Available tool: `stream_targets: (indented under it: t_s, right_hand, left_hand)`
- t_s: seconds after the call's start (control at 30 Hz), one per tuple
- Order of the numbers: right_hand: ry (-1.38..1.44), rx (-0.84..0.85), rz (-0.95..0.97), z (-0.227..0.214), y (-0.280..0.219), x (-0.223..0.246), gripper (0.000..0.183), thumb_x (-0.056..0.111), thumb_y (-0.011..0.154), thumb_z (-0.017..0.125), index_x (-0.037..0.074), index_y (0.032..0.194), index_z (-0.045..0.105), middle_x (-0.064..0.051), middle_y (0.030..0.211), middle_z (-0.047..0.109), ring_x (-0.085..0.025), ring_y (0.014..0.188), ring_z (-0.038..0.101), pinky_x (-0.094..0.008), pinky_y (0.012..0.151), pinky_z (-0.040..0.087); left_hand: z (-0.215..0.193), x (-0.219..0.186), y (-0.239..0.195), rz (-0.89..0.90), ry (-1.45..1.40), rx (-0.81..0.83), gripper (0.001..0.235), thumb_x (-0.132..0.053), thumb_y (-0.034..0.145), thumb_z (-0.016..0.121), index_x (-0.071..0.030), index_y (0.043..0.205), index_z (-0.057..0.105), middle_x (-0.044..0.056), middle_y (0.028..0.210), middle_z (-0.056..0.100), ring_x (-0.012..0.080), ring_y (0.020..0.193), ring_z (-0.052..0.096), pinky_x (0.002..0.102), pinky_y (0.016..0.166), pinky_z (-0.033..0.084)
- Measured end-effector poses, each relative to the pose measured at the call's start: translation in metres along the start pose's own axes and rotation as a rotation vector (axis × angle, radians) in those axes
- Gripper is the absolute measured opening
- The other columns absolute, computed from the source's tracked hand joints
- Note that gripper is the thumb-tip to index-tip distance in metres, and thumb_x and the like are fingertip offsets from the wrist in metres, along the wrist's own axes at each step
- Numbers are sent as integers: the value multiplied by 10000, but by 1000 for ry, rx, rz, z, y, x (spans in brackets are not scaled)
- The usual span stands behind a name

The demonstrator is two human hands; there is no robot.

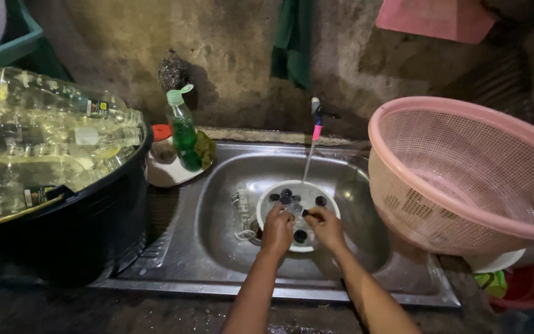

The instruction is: The person washes dark round fruits under running water in a kitchen sink, transferring them from a white bowl into a pink colander. The person also briefly handles a teal plastic stool and a clear plastic bottle.

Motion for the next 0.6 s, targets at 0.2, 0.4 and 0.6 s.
stream_targets:
  t_s: [0.2,0.4,0.6]
  right_hand:
    - [-213,-235,-301,-26,-35,123,467,30,682,845,31,1122,688,-147,1036,726,-293,958,698,-394,869,545]
    - [-434,-294,-660,-84,-56,269,326,49,764,791,47,1081,716,-140,1071,748,-374,998,664,-467,900,516]
    - [-605,-391,-600,-173,-61,358,264,113,871,739,54,1128,727,-161,1096,729,-361,1044,645,-449,964,468]
  left_hand:
    - [-20,-25,7,61,-28,-22,135,1,804,719,15,938,732,208,1145,681,411,1097,620,477,967,483]
    - [-32,-36,5,130,-25,-110,124,-35,818,704,-7,934,736,184,1120,696,398,1061,632,469,917,518]
    - [-30,-32,5,116,-37,-72,98,-39,823,714,-9,915,730,173,1077,694,392,1041,633,467,906,519]
Point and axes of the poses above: each hand's wrist, its own y-axis towards the middle knuckle, its own z-axis out of the palm, x = y × z, the point moved 7 cm from there along y, towards the middle knuckle
